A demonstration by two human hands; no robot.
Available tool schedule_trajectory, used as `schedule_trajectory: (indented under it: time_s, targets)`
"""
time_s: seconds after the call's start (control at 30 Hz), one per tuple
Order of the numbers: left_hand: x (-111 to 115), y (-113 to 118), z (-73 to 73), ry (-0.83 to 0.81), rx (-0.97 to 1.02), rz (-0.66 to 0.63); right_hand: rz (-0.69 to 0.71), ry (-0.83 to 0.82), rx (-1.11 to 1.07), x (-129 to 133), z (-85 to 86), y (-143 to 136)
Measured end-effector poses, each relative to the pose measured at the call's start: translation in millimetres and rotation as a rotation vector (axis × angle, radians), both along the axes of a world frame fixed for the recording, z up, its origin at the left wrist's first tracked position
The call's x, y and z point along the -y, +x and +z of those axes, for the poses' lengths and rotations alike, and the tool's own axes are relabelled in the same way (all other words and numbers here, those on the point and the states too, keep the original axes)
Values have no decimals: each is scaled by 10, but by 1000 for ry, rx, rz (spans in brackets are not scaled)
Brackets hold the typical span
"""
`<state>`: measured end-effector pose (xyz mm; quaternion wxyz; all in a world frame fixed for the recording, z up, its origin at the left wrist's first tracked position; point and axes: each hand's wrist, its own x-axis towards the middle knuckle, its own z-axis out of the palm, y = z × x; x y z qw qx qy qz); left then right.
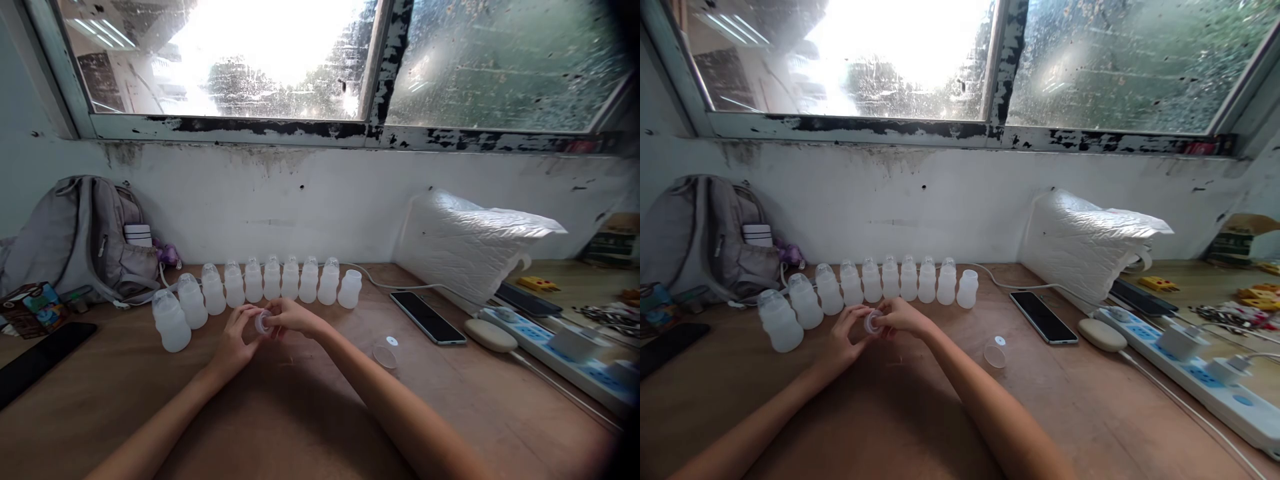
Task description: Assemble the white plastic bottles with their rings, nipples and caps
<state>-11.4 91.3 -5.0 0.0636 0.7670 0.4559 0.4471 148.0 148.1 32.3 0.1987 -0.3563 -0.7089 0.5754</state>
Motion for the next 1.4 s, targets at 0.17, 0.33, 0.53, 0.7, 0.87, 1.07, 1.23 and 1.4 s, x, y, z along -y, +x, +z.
schedule_trajectory:
  time_s: [0.17,0.33,0.53,0.7,0.87,1.07,1.23,1.4]
  targets:
    - [47,12,-66,112,-97,51,-19,64,25,17,-58,-39]
    - [89,-21,-88,164,-128,99,-32,162,113,53,-58,-70]
    - [133,2,-61,210,-140,104,-104,316,217,115,-95,-106]
    - [119,9,-65,225,-147,116,-193,468,239,140,-118,-147]
    - [77,12,-80,171,-230,105,-318,496,291,124,-258,-173]
    - [100,59,-53,142,-367,-15,-286,307,218,238,-328,-24]
    - [116,51,-71,129,-334,-47,-12,119,194,211,156,491]
    - [127,56,-60,109,-338,-51,-831,668,307,-49,491,1070]
